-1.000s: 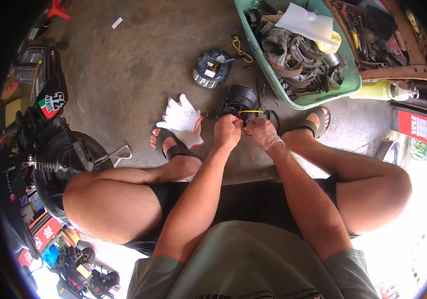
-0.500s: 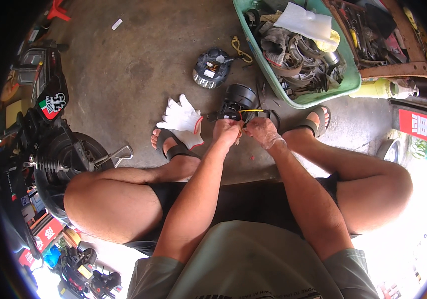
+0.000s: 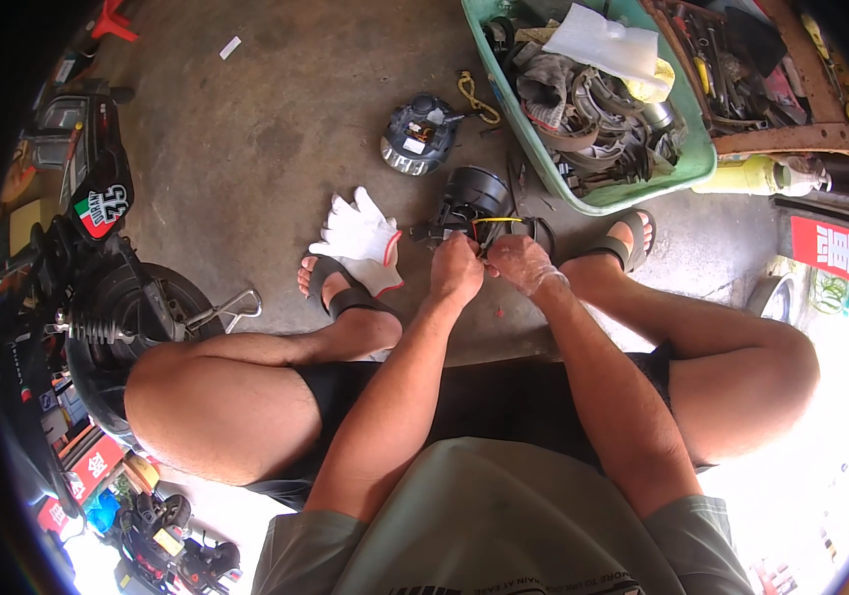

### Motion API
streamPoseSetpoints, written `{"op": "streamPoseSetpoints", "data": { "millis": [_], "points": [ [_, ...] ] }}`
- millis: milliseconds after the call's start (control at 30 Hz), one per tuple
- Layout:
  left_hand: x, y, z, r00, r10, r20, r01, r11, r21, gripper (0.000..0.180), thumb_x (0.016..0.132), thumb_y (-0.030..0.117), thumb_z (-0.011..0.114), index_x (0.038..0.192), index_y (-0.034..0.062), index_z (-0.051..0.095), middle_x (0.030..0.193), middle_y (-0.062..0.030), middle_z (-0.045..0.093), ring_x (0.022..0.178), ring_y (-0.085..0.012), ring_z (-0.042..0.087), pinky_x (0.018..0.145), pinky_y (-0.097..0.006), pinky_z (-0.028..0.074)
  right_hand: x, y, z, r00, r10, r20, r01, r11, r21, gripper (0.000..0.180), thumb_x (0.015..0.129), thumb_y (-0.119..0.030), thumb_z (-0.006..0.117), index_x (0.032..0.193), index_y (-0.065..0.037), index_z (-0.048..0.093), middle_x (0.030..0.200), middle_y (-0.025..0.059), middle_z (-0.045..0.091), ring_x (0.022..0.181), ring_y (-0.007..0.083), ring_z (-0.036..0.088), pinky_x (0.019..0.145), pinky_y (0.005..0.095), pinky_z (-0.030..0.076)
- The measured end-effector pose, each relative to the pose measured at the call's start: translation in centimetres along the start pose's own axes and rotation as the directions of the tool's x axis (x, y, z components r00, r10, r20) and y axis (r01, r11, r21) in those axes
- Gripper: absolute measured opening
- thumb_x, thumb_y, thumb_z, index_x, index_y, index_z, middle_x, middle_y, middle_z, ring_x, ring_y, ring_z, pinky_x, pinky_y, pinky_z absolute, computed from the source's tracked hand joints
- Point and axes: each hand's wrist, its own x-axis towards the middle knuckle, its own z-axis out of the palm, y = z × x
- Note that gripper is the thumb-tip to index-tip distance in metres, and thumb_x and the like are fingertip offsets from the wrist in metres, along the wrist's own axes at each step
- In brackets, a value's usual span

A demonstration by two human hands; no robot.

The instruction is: The person sits on the floor and works on a small electric motor, likely a starter motor. They use a yellow tool to manipulate internal components and wires, occasionally adjusting their grip and the motor's position. The task involves detailed manual manipulation of the motor's internal parts.

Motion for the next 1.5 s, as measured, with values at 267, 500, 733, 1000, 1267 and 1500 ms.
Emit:
{"op": "streamPoseSetpoints", "data": {
  "millis": [267, 500, 733, 1000, 1267, 1500],
  "points": [
    [-0.2, -0.1, -0.4, 0.999, 0.045, -0.024, -0.043, 0.997, 0.061, 0.013, 0.084, 0.011, 0.058, 0.090, 0.0003, 0.061, 0.088, -0.0207, 0.066, 0.089, -0.0377, 0.064, 0.076, -0.046, 0.050, 0.9, 1.6, 2.7, 0.966, 0.220, -0.134, -0.129, 0.864, 0.486, 0.023, 0.072, -0.021, 0.065, 0.089, -0.006, 0.068, 0.084, 0.0167, 0.068, 0.082, 0.0300, 0.066, 0.075, 0.0363, 0.051],
    [-0.8, 0.5, -0.9, 0.997, 0.075, -0.037, -0.065, 0.971, 0.231, 0.018, 0.079, 0.010, 0.065, 0.094, 0.0014, 0.060, 0.093, -0.0201, 0.066, 0.090, -0.0369, 0.064, 0.079, -0.045, 0.052, 0.9, 0.8, 2.5, 0.970, 0.240, -0.045, -0.158, 0.757, 0.634, 0.021, 0.071, -0.016, 0.066, 0.088, -0.004, 0.067, 0.078, 0.0170, 0.067, 0.076, 0.0275, 0.067, 0.071, 0.0353, 0.052],
    [-0.9, 0.8, -0.8, 0.997, 0.073, 0.005, -0.071, 0.943, 0.325, 0.025, 0.076, 0.011, 0.069, 0.097, 0.0016, 0.058, 0.094, -0.0198, 0.066, 0.089, -0.0372, 0.065, 0.078, -0.044, 0.052, 1.6, 1.3, 3.9, 0.959, 0.279, -0.043, -0.172, 0.700, 0.693, 0.018, 0.074, -0.012, 0.062, 0.090, -0.004, 0.065, 0.076, 0.0143, 0.067, 0.071, 0.0225, 0.067, 0.062, 0.0342, 0.053],
    [-0.9, 0.7, -1.0, 0.997, 0.059, -0.055, -0.055, 0.995, 0.081, 0.012, 0.080, 0.010, 0.063, 0.090, 0.0022, 0.063, 0.085, -0.0185, 0.067, 0.086, -0.0369, 0.065, 0.075, -0.044, 0.052, 0.5, -1.7, 0.5, 0.883, 0.420, 0.211, -0.397, 0.424, 0.814, 0.019, 0.082, -0.005, 0.051, 0.091, -0.002, 0.068, 0.086, 0.0124, 0.067, 0.069, 0.0210, 0.068, 0.051, 0.0332, 0.057],
    [-1.4, -0.6, -0.4, 0.997, -0.068, 0.028, 0.073, 0.977, -0.200, 0.020, 0.073, 0.002, 0.062, 0.092, -0.0004, 0.064, 0.086, -0.0164, 0.068, 0.085, -0.0322, 0.067, 0.076, -0.039, 0.052, 0.9, -2.1, 0.5, 0.841, 0.469, 0.270, -0.444, 0.314, 0.839, 0.017, 0.080, -0.013, 0.060, 0.088, -0.001, 0.069, 0.082, 0.0137, 0.067, 0.065, 0.0215, 0.066, 0.049, 0.0322, 0.056],
    [-1.9, 0.2, -0.2, 0.993, -0.119, -0.021, 0.110, 0.960, -0.257, 0.022, 0.072, 0.000, 0.061, 0.093, -0.0001, 0.065, 0.085, -0.0144, 0.069, 0.085, -0.0280, 0.068, 0.076, -0.037, 0.052, 1.4, -1.9, 1.2, 0.778, 0.580, 0.241, -0.479, 0.301, 0.825, 0.026, 0.079, -0.025, 0.059, 0.084, -0.002, 0.069, 0.074, 0.0120, 0.064, 0.061, 0.0240, 0.063, 0.050, 0.0346, 0.053]
  ]
}}
